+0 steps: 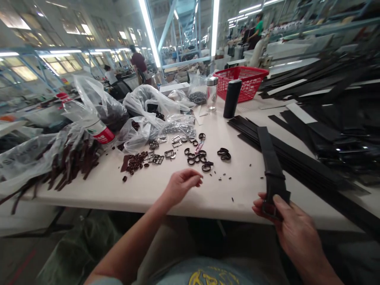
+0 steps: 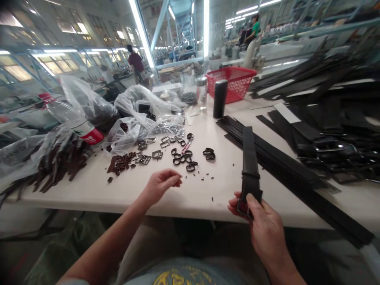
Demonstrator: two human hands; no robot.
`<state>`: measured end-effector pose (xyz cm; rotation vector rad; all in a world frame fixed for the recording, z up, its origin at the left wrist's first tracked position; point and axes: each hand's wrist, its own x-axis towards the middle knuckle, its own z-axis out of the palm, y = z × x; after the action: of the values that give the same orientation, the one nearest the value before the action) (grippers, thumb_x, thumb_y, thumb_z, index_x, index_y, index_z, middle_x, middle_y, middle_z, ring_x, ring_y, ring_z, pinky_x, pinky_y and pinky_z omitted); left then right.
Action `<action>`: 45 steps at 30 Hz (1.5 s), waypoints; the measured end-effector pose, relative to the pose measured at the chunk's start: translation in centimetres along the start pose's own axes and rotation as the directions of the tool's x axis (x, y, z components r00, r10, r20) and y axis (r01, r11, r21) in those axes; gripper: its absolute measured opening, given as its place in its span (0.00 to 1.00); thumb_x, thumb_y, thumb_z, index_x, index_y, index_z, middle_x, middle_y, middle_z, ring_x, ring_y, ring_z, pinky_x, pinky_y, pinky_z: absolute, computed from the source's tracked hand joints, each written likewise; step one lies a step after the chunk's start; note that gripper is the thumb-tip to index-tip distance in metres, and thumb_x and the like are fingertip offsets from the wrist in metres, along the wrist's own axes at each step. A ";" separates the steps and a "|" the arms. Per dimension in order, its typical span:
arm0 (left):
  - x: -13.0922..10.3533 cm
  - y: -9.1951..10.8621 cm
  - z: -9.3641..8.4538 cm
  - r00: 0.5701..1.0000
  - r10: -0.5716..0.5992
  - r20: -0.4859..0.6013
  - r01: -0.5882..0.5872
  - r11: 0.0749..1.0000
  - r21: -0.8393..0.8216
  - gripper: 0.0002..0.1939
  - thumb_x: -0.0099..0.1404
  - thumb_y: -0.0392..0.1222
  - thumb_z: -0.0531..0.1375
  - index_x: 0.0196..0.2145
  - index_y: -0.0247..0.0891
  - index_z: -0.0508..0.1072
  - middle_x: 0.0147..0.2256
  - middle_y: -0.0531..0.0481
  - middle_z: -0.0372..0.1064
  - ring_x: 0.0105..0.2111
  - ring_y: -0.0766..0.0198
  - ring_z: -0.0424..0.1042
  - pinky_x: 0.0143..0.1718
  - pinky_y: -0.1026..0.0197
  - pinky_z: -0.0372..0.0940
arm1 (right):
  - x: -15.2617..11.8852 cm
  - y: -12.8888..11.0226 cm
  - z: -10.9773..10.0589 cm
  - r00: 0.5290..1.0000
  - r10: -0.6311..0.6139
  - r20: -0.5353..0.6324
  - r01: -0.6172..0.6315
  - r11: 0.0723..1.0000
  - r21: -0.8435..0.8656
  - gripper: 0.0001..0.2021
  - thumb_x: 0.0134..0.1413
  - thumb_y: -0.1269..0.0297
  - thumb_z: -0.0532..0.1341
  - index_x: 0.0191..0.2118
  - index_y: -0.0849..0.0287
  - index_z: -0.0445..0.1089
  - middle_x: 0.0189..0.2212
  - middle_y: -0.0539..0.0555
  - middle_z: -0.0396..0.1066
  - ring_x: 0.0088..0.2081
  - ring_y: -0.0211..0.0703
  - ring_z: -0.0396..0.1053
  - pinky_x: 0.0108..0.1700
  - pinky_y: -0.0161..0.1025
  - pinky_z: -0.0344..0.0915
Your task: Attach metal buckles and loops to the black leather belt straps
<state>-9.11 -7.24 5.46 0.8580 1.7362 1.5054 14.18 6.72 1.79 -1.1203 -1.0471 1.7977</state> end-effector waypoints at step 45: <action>0.3 0.5 9.9 0.986 0.106 0.130 -0.088 0.986 -0.139 0.08 0.54 0.40 0.69 0.34 0.39 0.80 0.25 0.53 0.72 0.23 0.71 0.65 0.23 0.69 0.59 | -4.1 -0.9 1.1 0.879 -0.204 0.431 0.450 0.652 -0.609 0.15 0.64 0.56 0.54 0.31 0.58 0.70 0.24 0.52 0.76 0.26 0.44 0.74 0.32 0.37 0.62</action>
<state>-1.08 -1.50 4.87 0.9646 1.4966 1.5678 14.63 3.06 4.16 -0.9417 -2.1193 1.3117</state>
